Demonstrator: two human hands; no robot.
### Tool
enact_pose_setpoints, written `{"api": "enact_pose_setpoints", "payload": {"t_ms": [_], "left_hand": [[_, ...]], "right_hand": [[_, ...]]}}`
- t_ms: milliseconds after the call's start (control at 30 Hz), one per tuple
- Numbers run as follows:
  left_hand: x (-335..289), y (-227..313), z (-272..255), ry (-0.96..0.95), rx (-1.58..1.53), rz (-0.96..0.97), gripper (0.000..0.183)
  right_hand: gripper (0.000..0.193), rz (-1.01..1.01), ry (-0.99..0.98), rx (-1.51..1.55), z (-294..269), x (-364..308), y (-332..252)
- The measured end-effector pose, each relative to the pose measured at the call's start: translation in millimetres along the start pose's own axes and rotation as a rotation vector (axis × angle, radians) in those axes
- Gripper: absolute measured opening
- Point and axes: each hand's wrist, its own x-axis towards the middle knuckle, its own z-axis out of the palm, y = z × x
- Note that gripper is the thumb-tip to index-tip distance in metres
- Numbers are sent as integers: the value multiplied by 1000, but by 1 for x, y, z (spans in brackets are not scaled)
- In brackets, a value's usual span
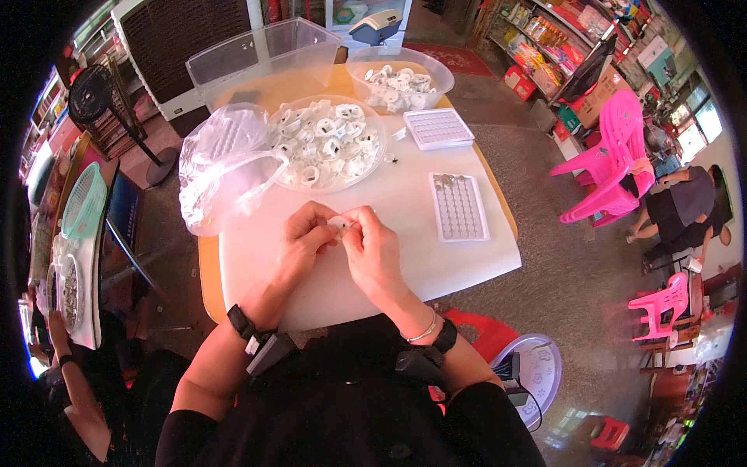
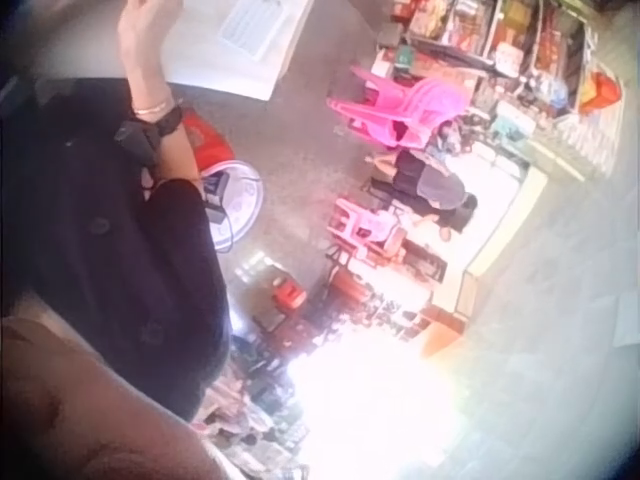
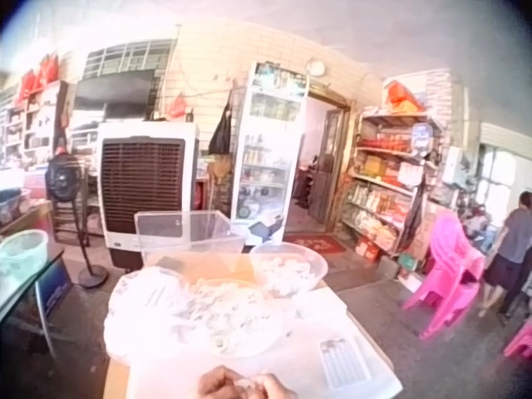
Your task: Assembling small white plastic housings or components by hand at a table.
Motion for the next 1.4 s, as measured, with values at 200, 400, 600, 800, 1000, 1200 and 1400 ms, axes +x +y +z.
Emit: {"api": "enact_pose_setpoints", "payload": {"t_ms": [200, 400, 600, 800, 1000, 1200, 1400], "left_hand": [[-1, 2, -9, -131, 58, -41, 11], [-2, 24, -1, -80, 18, -160, 11], [-3, 22, 1, -55, 138, -58, 18], [-5, 9, -5, -63, -60, -49, 30], [-3, 6, 0, -147, 136, -8, 28], [0, 11, 1, -145, 233, 33, 24], [-3, 7, 0, -130, 296, 68, 23]], "right_hand": [[12, 87, -94, 15, -4, 2, 4], [13, 126, -108, 106, -10, 3, 4], [14, 134, -202, 108, -14, 4, -1], [14, 111, -168, 19, -38, 81, 4], [29, 154, 92, -33, -69, 248, 46], [35, -114, 144, -221, -53, 274, 75], [22, -200, -422, -296, 3, 163, 24]]}}
